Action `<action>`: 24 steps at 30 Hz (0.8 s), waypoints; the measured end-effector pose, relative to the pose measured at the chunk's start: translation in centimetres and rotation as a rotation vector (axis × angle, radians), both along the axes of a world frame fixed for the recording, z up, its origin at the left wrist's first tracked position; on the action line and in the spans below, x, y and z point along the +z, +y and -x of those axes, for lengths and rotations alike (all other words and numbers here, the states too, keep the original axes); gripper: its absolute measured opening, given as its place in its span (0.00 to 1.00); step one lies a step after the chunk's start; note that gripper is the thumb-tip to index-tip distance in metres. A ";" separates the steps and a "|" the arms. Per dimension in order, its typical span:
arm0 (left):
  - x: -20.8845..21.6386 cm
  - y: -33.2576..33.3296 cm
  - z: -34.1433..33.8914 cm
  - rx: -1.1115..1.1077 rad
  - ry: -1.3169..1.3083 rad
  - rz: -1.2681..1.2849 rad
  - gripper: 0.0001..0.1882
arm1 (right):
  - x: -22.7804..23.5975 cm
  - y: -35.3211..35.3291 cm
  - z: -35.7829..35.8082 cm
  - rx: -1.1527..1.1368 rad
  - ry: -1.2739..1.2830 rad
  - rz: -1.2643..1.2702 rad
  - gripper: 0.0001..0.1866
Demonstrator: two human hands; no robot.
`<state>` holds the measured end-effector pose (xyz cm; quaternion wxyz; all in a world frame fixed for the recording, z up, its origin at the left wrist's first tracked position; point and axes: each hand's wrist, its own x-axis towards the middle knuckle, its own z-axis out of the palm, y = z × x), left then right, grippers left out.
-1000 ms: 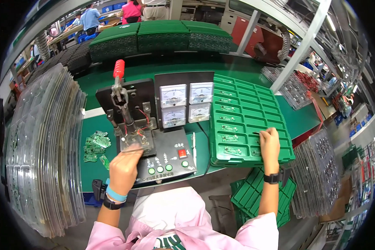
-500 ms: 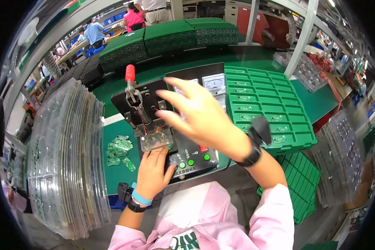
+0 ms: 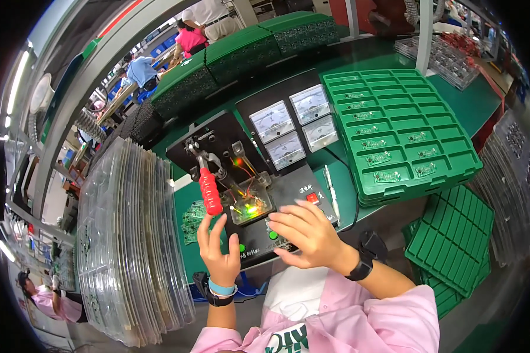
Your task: The person picks up a circuit board, places it into a testing machine, and pulls down a red lever. After pressing buttons on the machine, the person releases the lever, removes the board, and places it into a green tray.
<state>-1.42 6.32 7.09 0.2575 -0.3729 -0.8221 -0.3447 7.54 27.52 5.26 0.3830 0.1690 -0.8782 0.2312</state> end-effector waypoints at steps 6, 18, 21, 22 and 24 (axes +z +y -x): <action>-0.2 0.5 1.2 -0.005 -0.079 -0.004 0.24 | -6.8 -1.4 -0.1 -0.303 0.283 -0.247 0.23; -0.2 0.8 1.5 -0.038 -0.081 0.078 0.26 | -6.9 -1.1 0.2 -0.364 0.331 -0.289 0.21; -0.2 0.6 1.4 -0.005 -0.121 0.222 0.26 | -6.7 -1.3 0.0 -0.360 0.320 -0.286 0.21; -0.4 0.6 1.3 -0.008 -0.132 0.197 0.27 | -6.6 -1.3 -0.1 -0.359 0.309 -0.282 0.21; -0.3 0.7 1.2 -0.013 -0.137 0.167 0.27 | -6.5 -1.4 -0.1 -0.360 0.305 -0.282 0.21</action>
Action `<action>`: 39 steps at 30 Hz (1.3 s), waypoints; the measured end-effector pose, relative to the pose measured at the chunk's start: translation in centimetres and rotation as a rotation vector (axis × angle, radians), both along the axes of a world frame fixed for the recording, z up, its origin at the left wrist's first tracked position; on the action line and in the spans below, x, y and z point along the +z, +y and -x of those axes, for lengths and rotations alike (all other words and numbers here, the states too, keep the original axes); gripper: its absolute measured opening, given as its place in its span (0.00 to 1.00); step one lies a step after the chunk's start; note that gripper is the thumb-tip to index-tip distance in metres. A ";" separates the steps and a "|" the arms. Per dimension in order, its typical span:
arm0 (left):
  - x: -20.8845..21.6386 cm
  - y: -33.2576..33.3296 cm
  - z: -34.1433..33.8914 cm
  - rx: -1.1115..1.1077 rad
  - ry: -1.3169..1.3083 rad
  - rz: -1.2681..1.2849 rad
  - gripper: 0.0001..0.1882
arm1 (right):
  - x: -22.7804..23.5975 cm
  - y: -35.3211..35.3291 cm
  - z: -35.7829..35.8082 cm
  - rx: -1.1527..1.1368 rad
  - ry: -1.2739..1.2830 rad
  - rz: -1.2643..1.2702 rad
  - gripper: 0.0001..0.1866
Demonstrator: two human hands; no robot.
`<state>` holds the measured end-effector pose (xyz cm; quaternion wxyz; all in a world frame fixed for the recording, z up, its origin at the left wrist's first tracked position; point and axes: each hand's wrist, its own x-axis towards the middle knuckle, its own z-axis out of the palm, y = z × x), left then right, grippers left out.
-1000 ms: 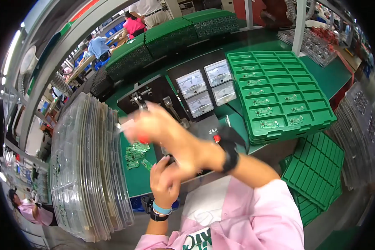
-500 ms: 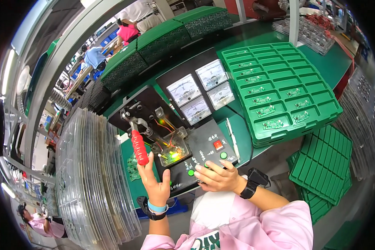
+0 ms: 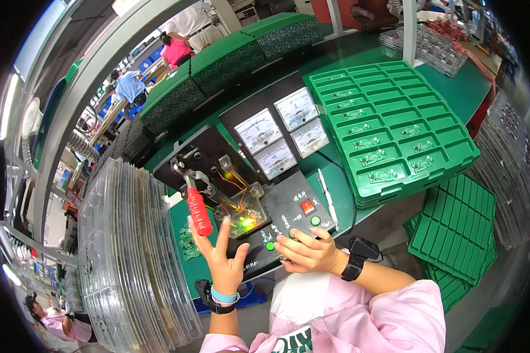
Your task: The person picks up a circuit board, places it into a testing machine, and pulls down a red lever. After pressing buttons on the machine, the person releases the lever, removes the board, and places it into a green tray.
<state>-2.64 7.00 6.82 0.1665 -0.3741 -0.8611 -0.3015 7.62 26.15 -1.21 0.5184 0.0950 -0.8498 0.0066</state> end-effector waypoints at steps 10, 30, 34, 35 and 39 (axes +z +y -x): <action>-0.1 0.6 0.1 -0.048 -0.061 -0.225 0.27 | 10.3 -0.6 1.2 0.186 -0.674 0.157 0.22; -4.4 -7.3 -0.1 0.266 -0.089 0.034 0.18 | 11.7 -0.8 6.3 0.420 -0.462 -0.253 0.05; -4.2 -6.6 0.6 0.276 -0.003 0.074 0.15 | 11.3 -1.6 6.6 0.294 -0.633 -0.351 0.07; -4.1 -6.3 0.8 0.301 0.012 0.060 0.14 | 11.5 -1.8 6.9 0.315 -0.669 -0.364 0.10; -3.1 -5.7 0.6 0.429 0.008 0.120 0.10 | 12.3 -1.6 6.9 0.397 -0.676 -0.365 0.11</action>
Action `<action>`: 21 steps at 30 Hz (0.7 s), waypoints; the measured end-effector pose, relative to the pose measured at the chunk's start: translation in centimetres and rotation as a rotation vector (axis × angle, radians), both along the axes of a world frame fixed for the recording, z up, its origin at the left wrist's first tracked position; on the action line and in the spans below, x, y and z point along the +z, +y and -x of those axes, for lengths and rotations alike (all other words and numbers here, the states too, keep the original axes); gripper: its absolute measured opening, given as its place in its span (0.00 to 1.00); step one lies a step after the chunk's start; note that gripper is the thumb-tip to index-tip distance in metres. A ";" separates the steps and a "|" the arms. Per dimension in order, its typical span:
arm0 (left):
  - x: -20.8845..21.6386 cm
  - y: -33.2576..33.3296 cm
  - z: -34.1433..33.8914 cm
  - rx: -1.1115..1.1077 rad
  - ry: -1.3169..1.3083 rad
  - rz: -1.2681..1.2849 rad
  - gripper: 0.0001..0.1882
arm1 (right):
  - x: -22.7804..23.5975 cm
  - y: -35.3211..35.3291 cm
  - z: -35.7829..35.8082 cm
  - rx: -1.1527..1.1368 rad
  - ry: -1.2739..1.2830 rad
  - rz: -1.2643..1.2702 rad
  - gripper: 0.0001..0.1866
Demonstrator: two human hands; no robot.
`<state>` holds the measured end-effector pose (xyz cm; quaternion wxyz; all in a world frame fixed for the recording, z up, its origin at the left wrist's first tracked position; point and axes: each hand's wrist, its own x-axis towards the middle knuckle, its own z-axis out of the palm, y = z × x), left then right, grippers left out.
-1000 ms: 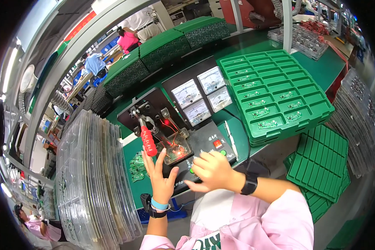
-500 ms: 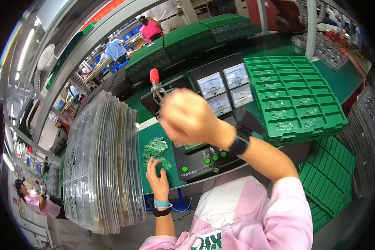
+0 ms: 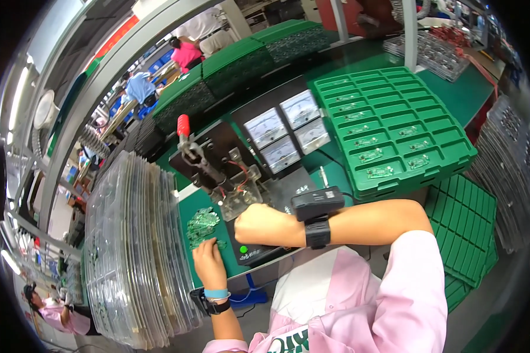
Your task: The person picks up a circuit board, places it into a testing machine, and pulls down a red lever. After pressing buttons on the machine, the person releases the lever, removes the board, and places it into a green tray.
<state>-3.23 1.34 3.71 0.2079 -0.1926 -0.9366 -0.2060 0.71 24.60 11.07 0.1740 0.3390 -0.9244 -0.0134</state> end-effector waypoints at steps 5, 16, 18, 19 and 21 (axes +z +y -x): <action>1.3 -0.8 -0.8 0.098 0.085 0.048 0.07 | 7.0 2.9 -1.2 0.042 0.336 0.433 0.05; 5.9 5.0 -2.4 -0.425 0.609 -0.105 0.11 | -3.8 31.6 12.2 -0.962 0.619 0.673 0.05; 6.1 6.8 -1.7 -0.636 0.493 -0.024 0.13 | -6.2 31.6 12.3 -1.236 0.383 0.386 0.06; 6.0 7.2 -1.3 -0.631 0.486 -0.022 0.13 | -6.3 31.7 12.7 -1.232 0.375 0.385 0.06; 5.8 7.9 -0.8 -0.646 0.497 -0.005 0.14 | -4.4 32.1 13.0 -1.152 0.568 0.519 0.07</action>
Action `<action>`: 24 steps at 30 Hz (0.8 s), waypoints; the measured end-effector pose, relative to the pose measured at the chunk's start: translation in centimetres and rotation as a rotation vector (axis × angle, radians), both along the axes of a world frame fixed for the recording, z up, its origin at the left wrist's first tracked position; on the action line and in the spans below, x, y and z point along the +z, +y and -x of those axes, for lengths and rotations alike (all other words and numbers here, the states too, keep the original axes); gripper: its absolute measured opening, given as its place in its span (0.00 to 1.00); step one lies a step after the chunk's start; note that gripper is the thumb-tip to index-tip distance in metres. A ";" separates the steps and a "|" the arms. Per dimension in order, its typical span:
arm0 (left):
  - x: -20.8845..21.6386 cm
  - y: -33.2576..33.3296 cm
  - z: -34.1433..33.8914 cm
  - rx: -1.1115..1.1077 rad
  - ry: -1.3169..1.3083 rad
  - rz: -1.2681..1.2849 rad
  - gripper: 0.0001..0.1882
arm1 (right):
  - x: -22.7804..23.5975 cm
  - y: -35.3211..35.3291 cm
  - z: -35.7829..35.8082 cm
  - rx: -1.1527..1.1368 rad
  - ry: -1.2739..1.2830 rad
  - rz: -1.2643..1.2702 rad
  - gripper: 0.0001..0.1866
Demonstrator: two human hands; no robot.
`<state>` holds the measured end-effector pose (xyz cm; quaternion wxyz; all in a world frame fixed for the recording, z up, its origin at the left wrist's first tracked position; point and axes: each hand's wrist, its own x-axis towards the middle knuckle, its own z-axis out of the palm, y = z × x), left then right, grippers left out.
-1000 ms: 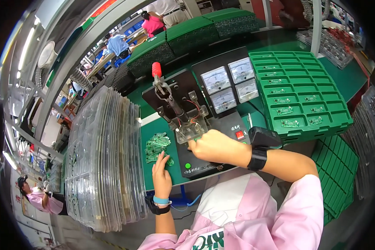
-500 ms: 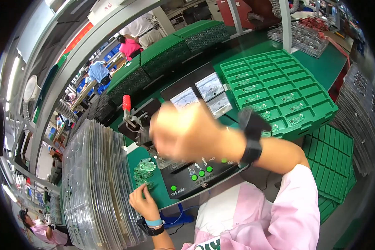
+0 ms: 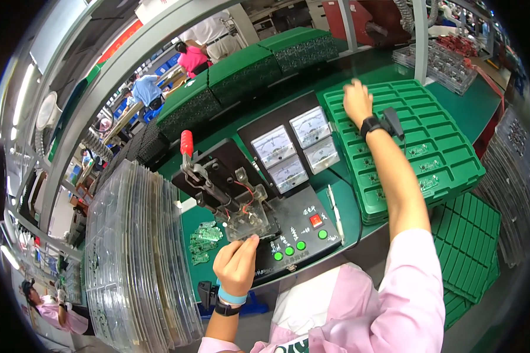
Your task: The person picks up a circuit board, places it into a testing machine, and pulls down a red lever. After pressing buttons on the machine, the person releases the lever, removes the board, and places it into a green tray.
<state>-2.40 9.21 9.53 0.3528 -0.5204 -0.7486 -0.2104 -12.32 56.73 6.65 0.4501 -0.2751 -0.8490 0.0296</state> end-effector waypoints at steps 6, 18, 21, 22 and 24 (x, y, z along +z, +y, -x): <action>-0.7 -0.7 -0.4 0.085 0.092 -0.136 0.14 | 13.1 -7.7 -0.4 0.457 0.622 -0.146 0.09; -1.0 -0.2 -1.1 0.210 -0.021 -0.106 0.11 | 15.3 -29.1 -5.2 1.218 0.382 -0.031 0.06; -1.2 0.5 -1.1 0.277 -0.060 -0.079 0.10 | 15.6 -29.9 -4.5 1.272 0.264 0.244 0.09; -1.3 0.6 -1.4 0.276 -0.060 -0.080 0.10 | 15.6 -30.0 -4.4 1.291 0.202 0.384 0.10; -0.9 0.7 -2.1 0.303 -0.092 -0.010 0.10 | 15.9 -30.0 -4.5 1.281 0.167 0.388 0.11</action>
